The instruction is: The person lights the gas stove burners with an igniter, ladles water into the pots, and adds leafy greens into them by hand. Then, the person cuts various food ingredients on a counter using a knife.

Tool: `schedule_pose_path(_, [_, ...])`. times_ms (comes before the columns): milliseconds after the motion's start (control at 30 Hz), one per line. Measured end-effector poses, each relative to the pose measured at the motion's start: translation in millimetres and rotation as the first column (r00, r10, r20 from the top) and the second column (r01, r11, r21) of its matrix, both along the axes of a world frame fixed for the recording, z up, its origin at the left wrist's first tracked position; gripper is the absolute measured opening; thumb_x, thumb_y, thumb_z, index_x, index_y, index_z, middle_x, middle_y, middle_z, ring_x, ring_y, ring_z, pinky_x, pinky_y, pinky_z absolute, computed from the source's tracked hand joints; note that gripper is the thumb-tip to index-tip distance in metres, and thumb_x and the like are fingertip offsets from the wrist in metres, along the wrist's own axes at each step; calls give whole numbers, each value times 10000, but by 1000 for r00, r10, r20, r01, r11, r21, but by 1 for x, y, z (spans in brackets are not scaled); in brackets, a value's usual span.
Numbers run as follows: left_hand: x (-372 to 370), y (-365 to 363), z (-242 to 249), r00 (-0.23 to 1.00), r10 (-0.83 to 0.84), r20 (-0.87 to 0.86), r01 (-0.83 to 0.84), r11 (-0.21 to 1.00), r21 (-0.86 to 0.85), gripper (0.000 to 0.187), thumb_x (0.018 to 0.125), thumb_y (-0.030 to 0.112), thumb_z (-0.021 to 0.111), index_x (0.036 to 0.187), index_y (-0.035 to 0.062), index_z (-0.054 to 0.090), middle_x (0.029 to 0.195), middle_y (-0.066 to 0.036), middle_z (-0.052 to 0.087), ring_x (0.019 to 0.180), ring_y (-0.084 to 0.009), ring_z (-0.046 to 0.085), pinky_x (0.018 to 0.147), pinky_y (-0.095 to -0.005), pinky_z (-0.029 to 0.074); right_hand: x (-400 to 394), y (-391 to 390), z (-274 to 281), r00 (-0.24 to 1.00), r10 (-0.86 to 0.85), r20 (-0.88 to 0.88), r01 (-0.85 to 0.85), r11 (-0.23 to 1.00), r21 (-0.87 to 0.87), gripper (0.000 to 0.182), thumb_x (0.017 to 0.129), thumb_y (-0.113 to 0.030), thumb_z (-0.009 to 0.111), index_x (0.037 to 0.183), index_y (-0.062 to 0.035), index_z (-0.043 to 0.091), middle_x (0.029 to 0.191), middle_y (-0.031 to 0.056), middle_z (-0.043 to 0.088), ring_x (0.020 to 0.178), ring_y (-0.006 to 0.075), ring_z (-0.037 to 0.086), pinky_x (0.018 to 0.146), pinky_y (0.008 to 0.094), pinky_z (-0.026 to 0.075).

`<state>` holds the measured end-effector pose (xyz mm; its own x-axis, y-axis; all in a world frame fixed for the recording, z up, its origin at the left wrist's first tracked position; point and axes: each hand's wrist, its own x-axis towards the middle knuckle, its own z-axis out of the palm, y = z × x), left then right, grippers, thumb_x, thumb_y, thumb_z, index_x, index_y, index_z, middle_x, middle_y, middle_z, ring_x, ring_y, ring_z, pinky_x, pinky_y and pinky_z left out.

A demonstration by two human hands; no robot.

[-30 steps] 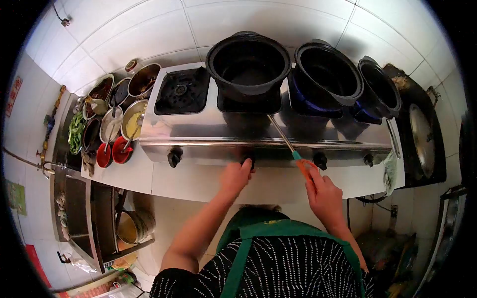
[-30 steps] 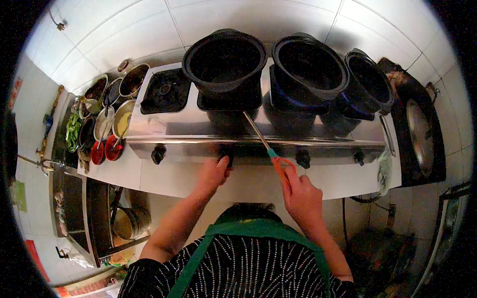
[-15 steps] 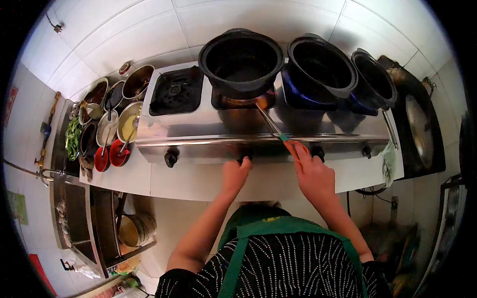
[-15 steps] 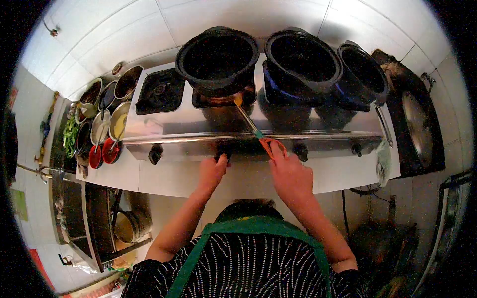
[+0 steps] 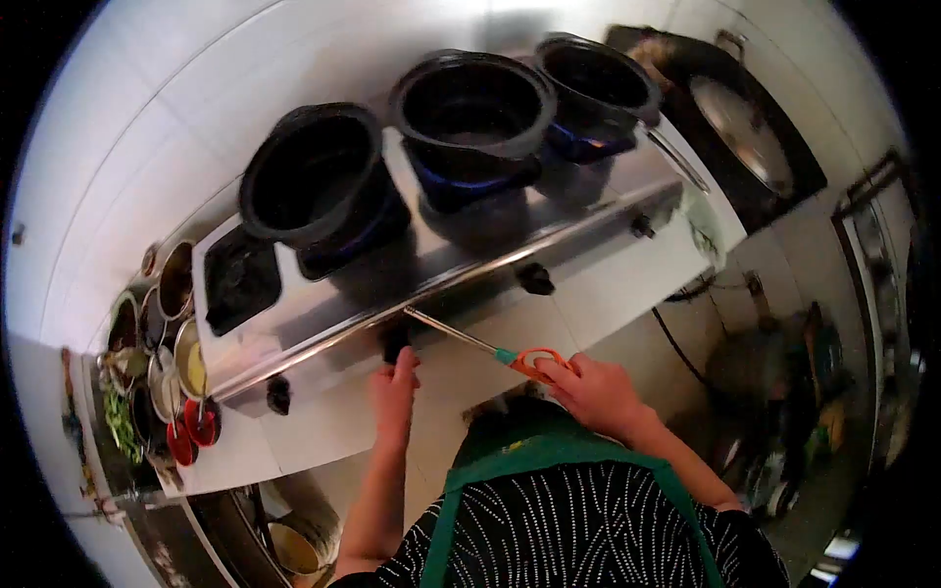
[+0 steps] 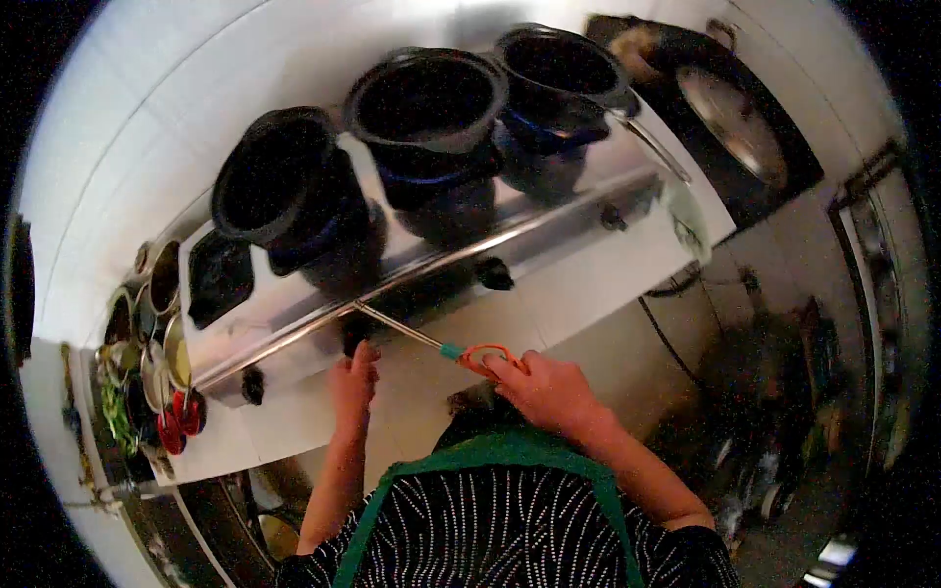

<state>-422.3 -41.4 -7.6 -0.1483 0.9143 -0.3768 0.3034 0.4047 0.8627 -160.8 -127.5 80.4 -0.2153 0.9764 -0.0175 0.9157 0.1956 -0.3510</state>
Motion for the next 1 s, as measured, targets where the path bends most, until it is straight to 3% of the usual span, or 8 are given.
schedule_pose_path(133, [19,-23,18,997,-73,14,74,992,-102,255,817,258,559,764,19,629,537,-11,509,450,-92,442,437,-230,334,42,-43,-12,993,-100,-62,99,995,-21,362,770,-236,585,1112,-203,473,760,92,541,597,293,553,487,391,464])
schedule_pose_path(233, [61,-45,9,986,-164,-21,164,986,-11,228,799,207,567,799,-13,625,612,-64,577,559,-119,542,537,-243,429,83,-72,-27,967,-250,-54,253,967,42,388,759,-217,599,1124,-198,471,792,97,537,608,294,547,509,404,463])
schedule_pose_path(400, [172,-72,12,859,-431,-277,510,772,380,165,793,96,523,895,4,615,714,-102,609,639,-157,568,605,-279,455,165,-119,-42,956,-277,-101,290,946,148,423,736,-171,618,1135,-170,475,806,110,540,613,297,553,510,393,466])
schedule_pose_path(567, [268,-83,15,877,-447,-177,480,823,302,171,793,84,536,934,9,598,783,-140,608,672,-206,584,635,-294,464,263,-167,-48,923,-375,-89,385,907,169,442,721,-130,621,1141,-153,486,827,116,554,637,295,566,516,381,469])
schedule_pose_path(667, [313,-103,11,763,-558,-325,644,694,320,170,783,96,530,922,21,593,815,-143,606,694,-259,590,642,-335,473,304,-180,-44,907,-401,-130,419,891,176,439,723,-122,617,1143,-152,493,833,119,553,664,303,565,535,392,466])
schedule_pose_path(733, [333,-119,1,476,-749,-461,878,435,200,179,769,115,507,905,33,589,853,-147,600,738,-308,592,661,-380,483,320,-180,-39,905,-380,-189,417,882,221,418,732,-115,615,1133,-134,499,819,130,542,679,315,560,550,395,468])
schedule_pose_path(867, [375,-135,11,-8,-923,-385,966,93,-242,181,746,131,488,846,8,575,854,-175,590,773,-346,588,652,-430,497,340,-165,-53,914,-374,-156,396,906,148,390,754,-117,602,1128,-113,494,838,144,543,675,327,555,553,388,470])
schedule_pose_path(1000, [398,-114,25,-124,-908,-400,967,-19,-255,180,740,137,501,838,-2,561,844,-180,590,766,-349,589,625,-441,496,346,-149,-59,941,-284,-184,331,885,328,325,772,-130,593,1085,-95,510,857,155,553,698,313,568,561,378,468])
